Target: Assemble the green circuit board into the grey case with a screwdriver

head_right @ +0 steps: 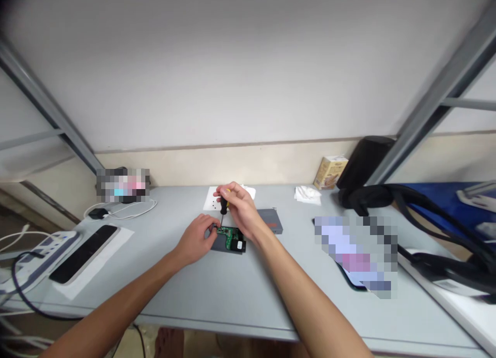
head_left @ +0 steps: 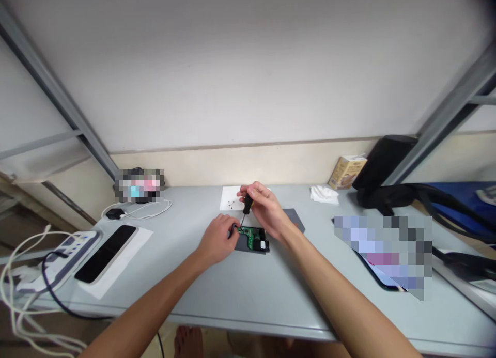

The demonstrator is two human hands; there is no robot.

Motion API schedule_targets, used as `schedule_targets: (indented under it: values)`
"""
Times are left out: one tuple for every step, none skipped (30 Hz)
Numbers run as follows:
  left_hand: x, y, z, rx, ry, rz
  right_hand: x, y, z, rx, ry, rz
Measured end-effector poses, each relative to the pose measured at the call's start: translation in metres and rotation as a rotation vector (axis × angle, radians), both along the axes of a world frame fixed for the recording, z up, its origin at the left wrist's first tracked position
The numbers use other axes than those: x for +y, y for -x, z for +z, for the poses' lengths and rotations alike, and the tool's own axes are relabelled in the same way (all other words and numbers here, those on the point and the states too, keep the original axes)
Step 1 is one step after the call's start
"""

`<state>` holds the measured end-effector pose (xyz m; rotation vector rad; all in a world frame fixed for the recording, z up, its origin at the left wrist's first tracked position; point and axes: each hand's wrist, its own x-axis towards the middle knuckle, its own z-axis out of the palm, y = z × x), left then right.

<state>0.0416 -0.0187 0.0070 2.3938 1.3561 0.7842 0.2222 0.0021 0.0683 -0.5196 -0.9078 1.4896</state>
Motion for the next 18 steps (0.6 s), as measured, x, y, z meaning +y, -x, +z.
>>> schedule_targets:
  values:
    - [0.0003, 0.0001, -0.0006, 0.000, -0.001, 0.001, -0.0003, 0.0002, -0.0001, 0.010, 0.007, 0.008]
    - [0.0005, 0.0003, -0.0013, 0.000, -0.003, -0.001, -0.0003, 0.0005, -0.0002, 0.019, 0.013, 0.015]
    - [0.0008, 0.0005, -0.0019, 0.000, -0.005, -0.004, -0.0003, 0.0008, -0.0004, 0.022, 0.013, 0.022]
    - [0.0009, 0.0007, -0.0023, -0.001, -0.009, -0.006, -0.0001, 0.0013, -0.0006, 0.018, 0.006, 0.027]
    - [0.0011, 0.0009, -0.0027, -0.001, -0.014, -0.007, 0.0001, 0.0017, -0.0009, 0.008, -0.007, 0.029]
    - [0.0011, 0.0010, -0.0028, 0.000, -0.017, -0.007, 0.0002, 0.0021, -0.0010, 0.000, -0.021, 0.027]
    - [0.0011, 0.0010, -0.0027, 0.002, -0.019, -0.005, 0.0003, 0.0024, -0.0010, -0.001, -0.031, 0.027]
    - [0.0010, 0.0009, -0.0025, 0.004, -0.022, -0.004, 0.0003, 0.0025, -0.0008, 0.006, -0.033, 0.036]
    - [0.0008, 0.0008, -0.0022, 0.005, -0.025, -0.003, 0.0003, 0.0024, -0.0005, 0.019, -0.027, 0.052]
    - [0.0006, 0.0007, -0.0018, 0.005, -0.027, -0.003, 0.0002, 0.0021, -0.0002, 0.032, -0.014, 0.072]
    - [0.0005, 0.0006, -0.0015, 0.004, -0.027, -0.005, 0.0002, 0.0017, -0.0001, 0.040, 0.000, 0.088]
    - [0.0003, 0.0006, -0.0011, 0.004, -0.027, -0.007, 0.0003, 0.0013, -0.0002, 0.039, 0.007, 0.093]
    - [0.0002, 0.0006, -0.0008, 0.004, -0.025, -0.008, 0.0005, 0.0009, -0.0006, 0.026, 0.004, 0.087]
    - [0.0002, 0.0006, -0.0005, 0.007, -0.021, -0.009, 0.0007, 0.0006, -0.0013, 0.006, -0.007, 0.070]
    - [0.0001, 0.0007, -0.0003, 0.010, -0.016, -0.010, 0.0010, 0.0004, -0.0022, -0.014, -0.022, 0.051]
    - [0.0001, 0.0008, -0.0001, 0.012, -0.013, -0.009, 0.0012, 0.0002, -0.0030, -0.029, -0.035, 0.036]
    - [0.0001, 0.0008, 0.0001, 0.012, -0.011, -0.010, 0.0012, 0.0000, -0.0038, -0.039, -0.045, 0.026]
    - [0.0001, 0.0009, 0.0002, 0.010, -0.011, -0.011, 0.0011, -0.0002, -0.0042, -0.045, -0.050, 0.022]
